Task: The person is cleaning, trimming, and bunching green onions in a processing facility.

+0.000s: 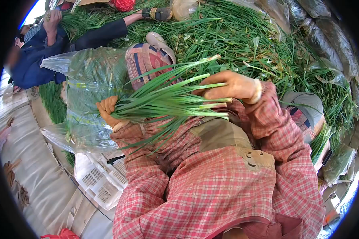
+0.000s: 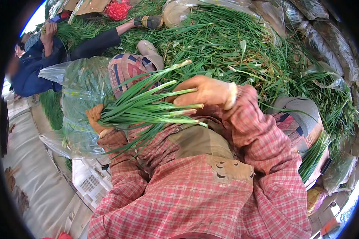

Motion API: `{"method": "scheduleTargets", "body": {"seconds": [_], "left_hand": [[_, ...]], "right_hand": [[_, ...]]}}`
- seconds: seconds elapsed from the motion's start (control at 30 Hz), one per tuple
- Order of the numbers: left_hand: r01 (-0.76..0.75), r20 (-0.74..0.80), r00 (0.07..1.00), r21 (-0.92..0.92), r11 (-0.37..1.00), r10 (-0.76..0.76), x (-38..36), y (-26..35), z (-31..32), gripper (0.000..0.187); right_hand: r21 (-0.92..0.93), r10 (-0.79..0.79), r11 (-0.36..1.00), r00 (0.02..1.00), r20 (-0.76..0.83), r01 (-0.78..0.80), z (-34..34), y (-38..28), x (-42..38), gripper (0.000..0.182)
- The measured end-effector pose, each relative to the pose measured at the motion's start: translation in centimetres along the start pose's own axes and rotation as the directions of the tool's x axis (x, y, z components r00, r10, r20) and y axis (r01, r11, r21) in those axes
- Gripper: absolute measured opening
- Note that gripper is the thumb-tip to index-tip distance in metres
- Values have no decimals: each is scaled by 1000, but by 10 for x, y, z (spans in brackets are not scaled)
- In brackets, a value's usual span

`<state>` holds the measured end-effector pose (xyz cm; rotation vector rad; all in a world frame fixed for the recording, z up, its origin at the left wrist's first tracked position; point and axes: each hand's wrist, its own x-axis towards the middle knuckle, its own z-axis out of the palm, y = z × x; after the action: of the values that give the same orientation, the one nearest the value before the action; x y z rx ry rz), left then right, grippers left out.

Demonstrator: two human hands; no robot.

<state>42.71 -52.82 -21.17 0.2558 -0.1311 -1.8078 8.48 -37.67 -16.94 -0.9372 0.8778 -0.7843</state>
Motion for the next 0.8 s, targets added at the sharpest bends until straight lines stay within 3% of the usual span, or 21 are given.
{"method": "scheduleTargets", "body": {"seconds": [0.03,0.13,0.17,0.23,0.33,0.37,0.5,0.57,0.63,0.67,0.7,0.73,0.77,0.8], "left_hand": [[-7,-2,1000,23,1000,7,0,1,4,46],[-32,-11,999,75,997,33,-1,0,12,46],[-41,-15,999,85,996,42,-2,-2,18,46],[-26,-15,1000,68,997,27,-2,-1,18,45],[23,-22,999,17,1000,-23,0,1,10,44],[27,-40,999,18,999,-26,1,-1,7,44],[8,-169,985,-90,996,-23,2,7,-28,40],[-8,-198,980,-118,993,-16,0,5,-34,38],[-59,-218,973,60,996,71,1,4,-39,36],[-100,-214,965,237,966,153,4,6,-47,35],[-137,-180,964,297,945,197,6,4,-53,34],[-176,-146,960,353,919,240,7,1,-58,33],[-210,-97,964,297,932,248,10,-4,-62,32],[-241,-50,964,240,940,260,12,-9,-66,31]], "right_hand": [[125,4,992,999,45,-10,6,1,7,34],[80,96,992,992,79,-102,12,1,20,30],[83,108,990,994,26,-110,14,7,23,27],[-111,-7,994,994,-111,-5,18,17,23,20],[73,-28,996,983,-183,42,23,13,7,15],[223,54,975,972,-229,-2,28,6,-4,12],[316,-177,902,921,-348,293,10,2,-64,15],[65,-360,892,789,-497,447,-7,1,-99,15],[152,-348,871,804,-481,468,-58,27,-138,21],[-233,-184,971,796,-577,55,-81,43,-148,23],[-494,-79,765,702,-708,-412,-102,60,-154,26],[-541,-72,325,550,-832,-776,-113,68,-158,29],[-522,-142,-68,526,-838,-850,-95,53,-136,44],[-675,-321,487,605,-729,-555,-95,62,-122,58]]}}
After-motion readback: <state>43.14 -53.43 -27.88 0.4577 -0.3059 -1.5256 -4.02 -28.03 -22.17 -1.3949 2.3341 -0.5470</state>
